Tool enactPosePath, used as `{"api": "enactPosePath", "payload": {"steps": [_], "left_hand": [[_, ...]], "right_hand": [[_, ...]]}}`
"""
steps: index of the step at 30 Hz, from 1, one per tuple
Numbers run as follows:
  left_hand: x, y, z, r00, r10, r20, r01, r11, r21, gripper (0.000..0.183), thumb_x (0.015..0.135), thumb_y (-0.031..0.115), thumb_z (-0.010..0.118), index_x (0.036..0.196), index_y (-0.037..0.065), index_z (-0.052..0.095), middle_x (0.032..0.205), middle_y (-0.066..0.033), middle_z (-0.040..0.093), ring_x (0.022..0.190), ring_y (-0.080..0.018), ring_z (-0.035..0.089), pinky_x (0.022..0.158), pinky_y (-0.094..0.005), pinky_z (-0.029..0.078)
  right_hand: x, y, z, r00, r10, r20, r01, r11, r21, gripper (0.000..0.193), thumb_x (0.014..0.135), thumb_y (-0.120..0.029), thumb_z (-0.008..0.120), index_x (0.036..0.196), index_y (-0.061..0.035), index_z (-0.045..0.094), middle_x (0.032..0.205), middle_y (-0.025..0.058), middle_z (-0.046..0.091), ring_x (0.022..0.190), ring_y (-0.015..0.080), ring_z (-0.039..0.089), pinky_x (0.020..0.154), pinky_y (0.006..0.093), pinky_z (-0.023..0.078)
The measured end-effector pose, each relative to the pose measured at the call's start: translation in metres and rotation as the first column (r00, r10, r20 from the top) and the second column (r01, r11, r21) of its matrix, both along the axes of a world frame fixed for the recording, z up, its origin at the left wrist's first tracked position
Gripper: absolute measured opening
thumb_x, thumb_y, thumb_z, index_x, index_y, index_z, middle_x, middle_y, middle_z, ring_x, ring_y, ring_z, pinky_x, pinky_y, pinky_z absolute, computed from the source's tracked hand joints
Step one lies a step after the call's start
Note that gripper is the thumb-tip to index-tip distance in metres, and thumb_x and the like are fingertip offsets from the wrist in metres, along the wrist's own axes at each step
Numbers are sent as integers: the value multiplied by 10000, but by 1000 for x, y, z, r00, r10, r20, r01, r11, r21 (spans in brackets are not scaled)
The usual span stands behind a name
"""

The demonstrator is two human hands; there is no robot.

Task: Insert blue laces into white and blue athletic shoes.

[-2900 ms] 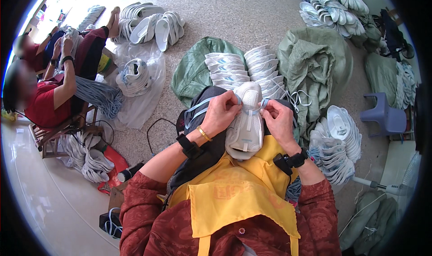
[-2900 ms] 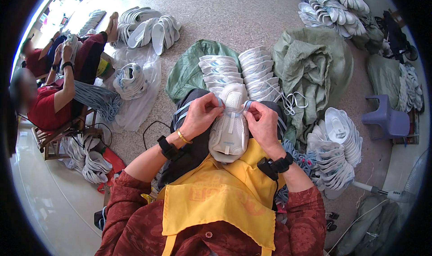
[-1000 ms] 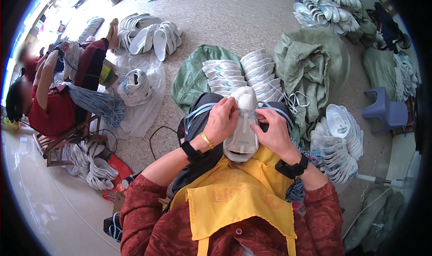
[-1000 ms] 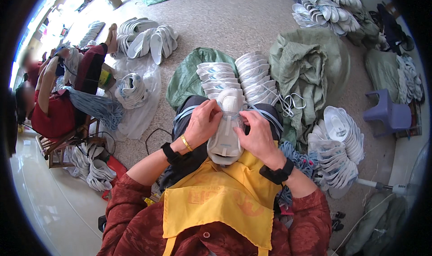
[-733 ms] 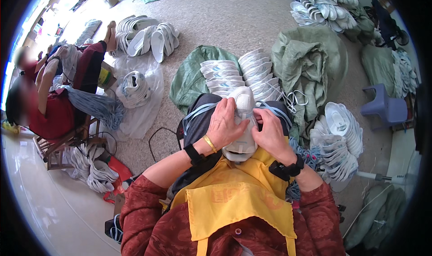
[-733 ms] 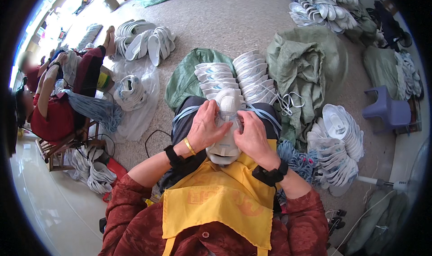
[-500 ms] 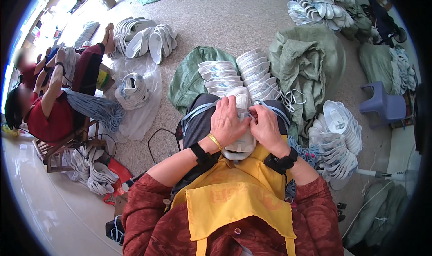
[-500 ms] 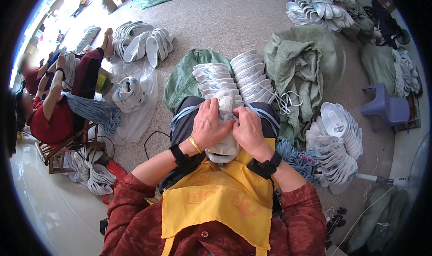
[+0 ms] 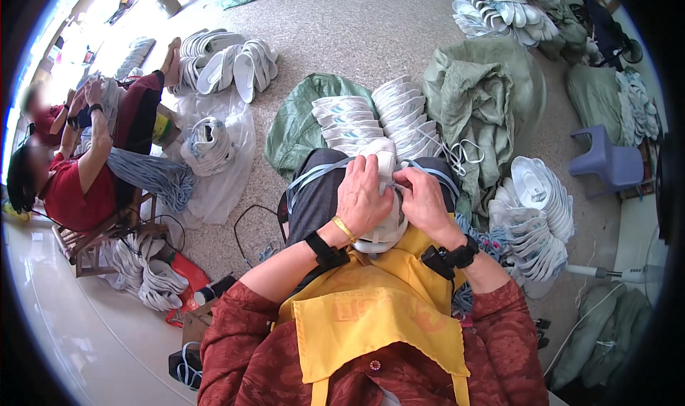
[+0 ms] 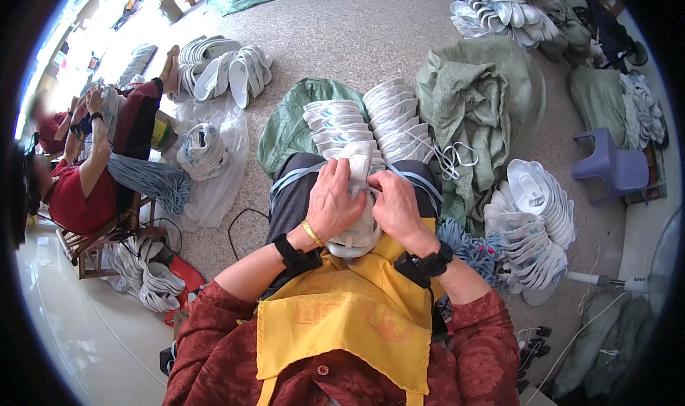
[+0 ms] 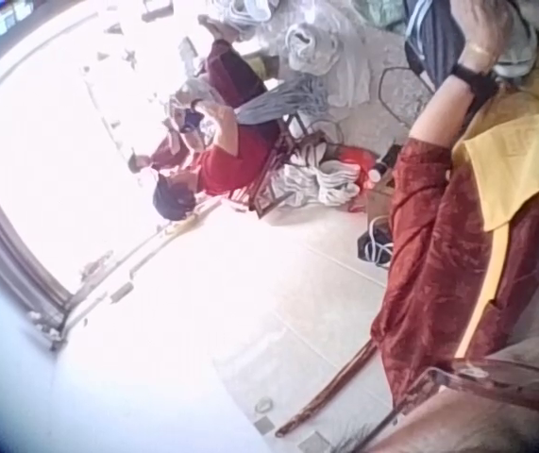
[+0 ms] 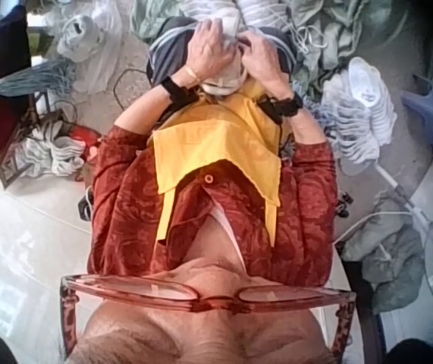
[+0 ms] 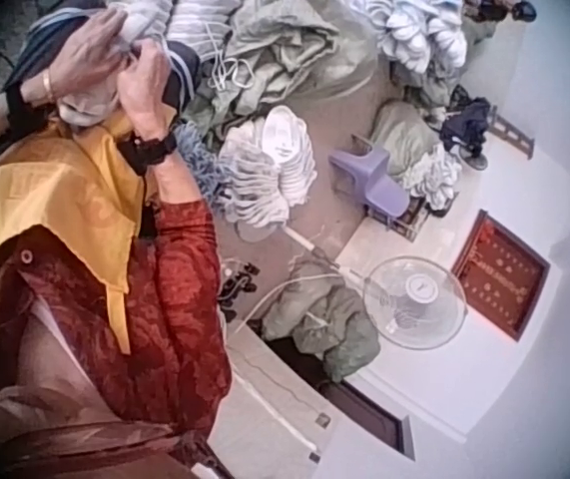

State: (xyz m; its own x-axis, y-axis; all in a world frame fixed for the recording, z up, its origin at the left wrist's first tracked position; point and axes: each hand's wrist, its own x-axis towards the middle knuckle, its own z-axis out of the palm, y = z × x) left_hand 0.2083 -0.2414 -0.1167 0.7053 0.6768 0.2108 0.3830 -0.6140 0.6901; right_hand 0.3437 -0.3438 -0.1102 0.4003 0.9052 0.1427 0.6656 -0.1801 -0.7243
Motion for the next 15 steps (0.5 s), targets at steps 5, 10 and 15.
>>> {"api": "enactPosePath", "payload": {"steps": [5,10,15], "left_hand": [[-7,0,1,998,-44,42,45,999,-15,496,788,115,748,1193,-39,507,1100,-243,562,1085,-451,565,915,-519,508],[-8,1,-2,994,-40,101,39,999,12,463,782,123,769,1128,-16,496,1039,-230,551,1028,-448,565,881,-512,493],[-4,3,-2,998,-13,59,14,1000,-13,503,779,135,768,1182,-31,516,1062,-232,559,1046,-443,570,892,-510,506]], "right_hand": [[-4,-6,3,997,-6,-76,8,999,32,250,822,125,584,1039,51,684,971,221,710,953,413,706,852,474,563],[-4,-6,6,1000,-3,-17,3,999,47,232,861,129,636,1075,65,699,967,210,738,883,334,762,798,384,602],[-4,1,8,999,-20,-47,20,1000,7,212,863,104,669,1068,60,702,909,189,745,825,310,766,749,376,600]]}}
